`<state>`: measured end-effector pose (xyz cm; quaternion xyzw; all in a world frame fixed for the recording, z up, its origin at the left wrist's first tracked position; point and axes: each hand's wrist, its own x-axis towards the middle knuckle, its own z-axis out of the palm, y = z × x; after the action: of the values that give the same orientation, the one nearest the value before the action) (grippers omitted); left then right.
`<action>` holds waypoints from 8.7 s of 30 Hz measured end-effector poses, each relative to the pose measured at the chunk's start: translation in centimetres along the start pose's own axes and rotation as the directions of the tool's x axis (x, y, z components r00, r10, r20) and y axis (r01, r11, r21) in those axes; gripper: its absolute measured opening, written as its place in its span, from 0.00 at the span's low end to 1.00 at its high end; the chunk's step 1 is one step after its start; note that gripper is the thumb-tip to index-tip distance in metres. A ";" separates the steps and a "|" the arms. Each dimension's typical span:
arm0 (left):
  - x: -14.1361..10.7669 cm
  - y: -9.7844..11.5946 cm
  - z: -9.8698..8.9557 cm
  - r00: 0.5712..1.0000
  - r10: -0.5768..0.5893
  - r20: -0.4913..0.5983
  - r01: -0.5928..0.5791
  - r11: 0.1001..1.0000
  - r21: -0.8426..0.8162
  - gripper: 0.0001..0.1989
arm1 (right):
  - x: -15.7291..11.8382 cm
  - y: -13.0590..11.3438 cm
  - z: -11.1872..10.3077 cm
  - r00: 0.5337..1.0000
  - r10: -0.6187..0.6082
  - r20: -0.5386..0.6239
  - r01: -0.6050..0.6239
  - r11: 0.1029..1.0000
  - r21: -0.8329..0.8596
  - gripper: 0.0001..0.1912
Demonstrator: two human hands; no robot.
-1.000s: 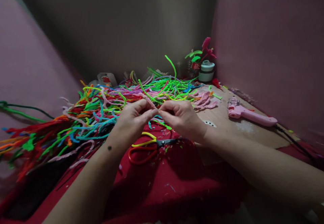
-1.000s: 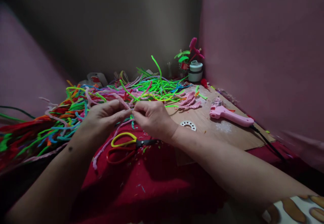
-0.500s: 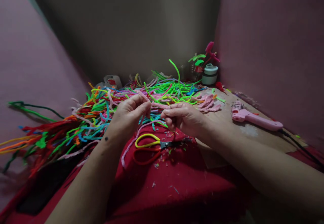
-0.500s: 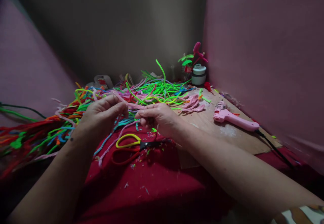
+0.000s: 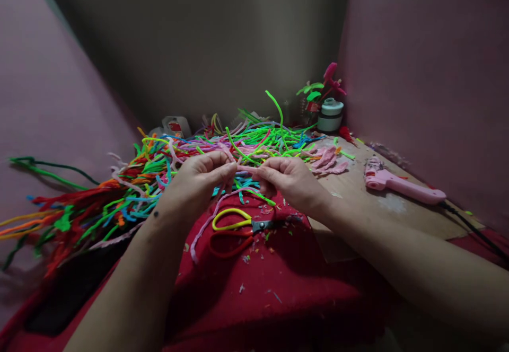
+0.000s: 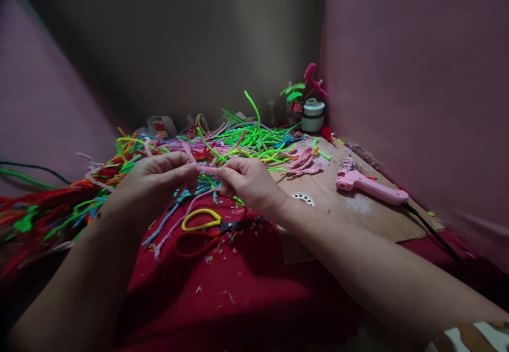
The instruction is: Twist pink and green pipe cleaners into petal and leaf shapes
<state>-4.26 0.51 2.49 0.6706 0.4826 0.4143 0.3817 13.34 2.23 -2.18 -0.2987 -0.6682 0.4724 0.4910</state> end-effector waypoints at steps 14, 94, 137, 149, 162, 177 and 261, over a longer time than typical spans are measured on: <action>-0.1 -0.1 0.6 0.981 -0.173 0.086 0.181 0.979 -0.096 0.11 | 0.1 -0.5 0.2 0.968 0.211 0.136 -0.242 0.927 0.286 0.12; -0.1 -0.6 3.5 0.989 0.010 -0.148 0.033 0.957 0.287 0.08 | -0.4 -0.2 1.0 0.933 0.331 0.143 -0.343 0.937 0.068 0.13; -1.4 -2.4 7.2 0.916 0.317 -0.247 -0.156 0.847 0.508 0.05 | 0.8 0.9 0.8 0.883 0.459 -0.096 -0.220 0.585 0.781 0.05; -0.2 -1.7 5.4 0.982 -0.165 0.088 0.184 0.933 -0.309 0.10 | 1.0 0.9 0.5 0.882 0.468 -0.060 -0.253 0.577 0.777 0.06; -0.6 -0.7 4.9 0.996 0.086 -0.024 -0.088 0.988 -0.126 0.08 | 1.4 0.8 -0.1 0.866 0.494 -0.080 -0.262 0.585 0.768 0.11; 0.3 -3.4 3.2 0.666 0.703 0.250 -0.605 0.313 0.732 0.09 | 0.8 0.9 0.4 0.851 0.523 0.042 -0.358 0.520 0.776 0.08; 0.7 -2.0 3.6 0.992 0.015 0.125 0.005 0.987 -0.158 0.11 | 0.4 1.4 0.0 0.978 0.191 0.086 -0.209 0.862 0.462 0.05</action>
<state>-1.48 1.29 -0.52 0.6645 0.4215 0.4090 0.4621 13.16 3.08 -3.32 -0.2301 -0.5084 0.6737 0.4844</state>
